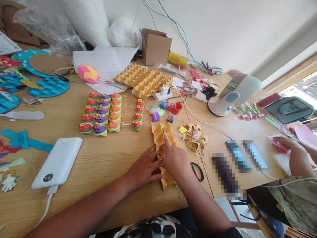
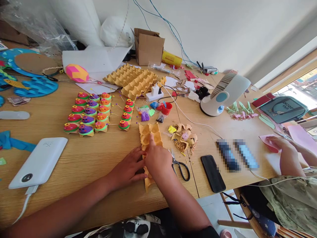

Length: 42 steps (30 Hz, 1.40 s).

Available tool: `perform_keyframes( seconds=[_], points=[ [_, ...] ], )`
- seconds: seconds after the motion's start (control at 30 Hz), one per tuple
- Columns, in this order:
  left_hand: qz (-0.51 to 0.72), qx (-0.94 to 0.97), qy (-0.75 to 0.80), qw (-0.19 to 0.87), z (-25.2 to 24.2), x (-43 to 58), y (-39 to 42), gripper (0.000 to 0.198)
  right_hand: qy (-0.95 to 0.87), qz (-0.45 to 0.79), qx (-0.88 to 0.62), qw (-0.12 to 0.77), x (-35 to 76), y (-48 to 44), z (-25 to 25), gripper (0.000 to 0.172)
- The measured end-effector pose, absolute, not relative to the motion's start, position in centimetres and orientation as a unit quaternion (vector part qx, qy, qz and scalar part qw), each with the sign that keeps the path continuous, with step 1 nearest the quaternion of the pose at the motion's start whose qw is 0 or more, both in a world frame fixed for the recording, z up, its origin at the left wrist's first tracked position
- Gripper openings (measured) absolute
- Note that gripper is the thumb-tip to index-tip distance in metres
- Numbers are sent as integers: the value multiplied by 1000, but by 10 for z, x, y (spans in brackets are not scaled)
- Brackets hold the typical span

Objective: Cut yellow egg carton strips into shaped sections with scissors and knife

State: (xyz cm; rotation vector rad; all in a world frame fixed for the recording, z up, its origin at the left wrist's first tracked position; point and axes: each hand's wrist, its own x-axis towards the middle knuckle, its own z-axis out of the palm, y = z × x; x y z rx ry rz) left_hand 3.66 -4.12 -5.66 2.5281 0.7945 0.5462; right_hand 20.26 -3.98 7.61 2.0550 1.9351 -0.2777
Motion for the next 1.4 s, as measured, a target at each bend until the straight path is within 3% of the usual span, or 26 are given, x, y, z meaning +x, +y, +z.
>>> perform_keyframes(
  seconds=[1.4],
  points=[
    [203,902,296,240,-55,37,-41,48,679,-102,715,133,204,-29,70,73]
  ],
)
